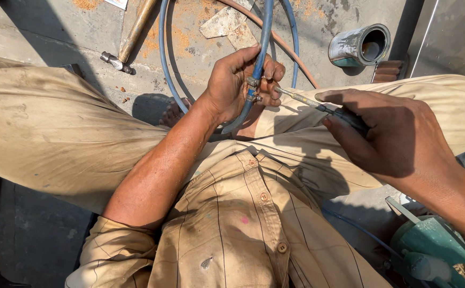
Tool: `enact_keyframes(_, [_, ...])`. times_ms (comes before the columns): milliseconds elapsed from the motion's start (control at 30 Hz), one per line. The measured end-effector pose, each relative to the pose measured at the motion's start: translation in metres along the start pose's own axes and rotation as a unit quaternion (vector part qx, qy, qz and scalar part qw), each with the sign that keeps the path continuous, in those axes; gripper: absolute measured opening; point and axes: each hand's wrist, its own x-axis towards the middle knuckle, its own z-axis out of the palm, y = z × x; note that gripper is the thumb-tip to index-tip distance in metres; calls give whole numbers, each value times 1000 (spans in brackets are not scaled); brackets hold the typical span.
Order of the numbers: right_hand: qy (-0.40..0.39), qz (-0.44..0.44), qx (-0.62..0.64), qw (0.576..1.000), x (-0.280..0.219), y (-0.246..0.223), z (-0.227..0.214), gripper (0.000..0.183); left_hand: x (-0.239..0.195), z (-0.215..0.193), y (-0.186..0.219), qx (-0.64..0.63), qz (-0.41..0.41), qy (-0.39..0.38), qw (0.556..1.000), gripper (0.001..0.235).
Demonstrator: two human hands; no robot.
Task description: The person sits on the floor and repairs a damaged section of a blue hose. They use a metal bar to scrape away rust and debris from the hose, then hammer a metal fitting onto the hose. Finally, they apply a sealant to the fitting using a small brush.
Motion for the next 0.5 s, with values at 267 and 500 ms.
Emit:
enact_keyframes(267, [84,-122,-71,986,3,-17,22,23,3,-2,-13,8,31,-45,998,56])
enact_keyframes(500, [92,-134,-105,981,4,-25,22,25,9,0,-19,21,53,-1,998,58])
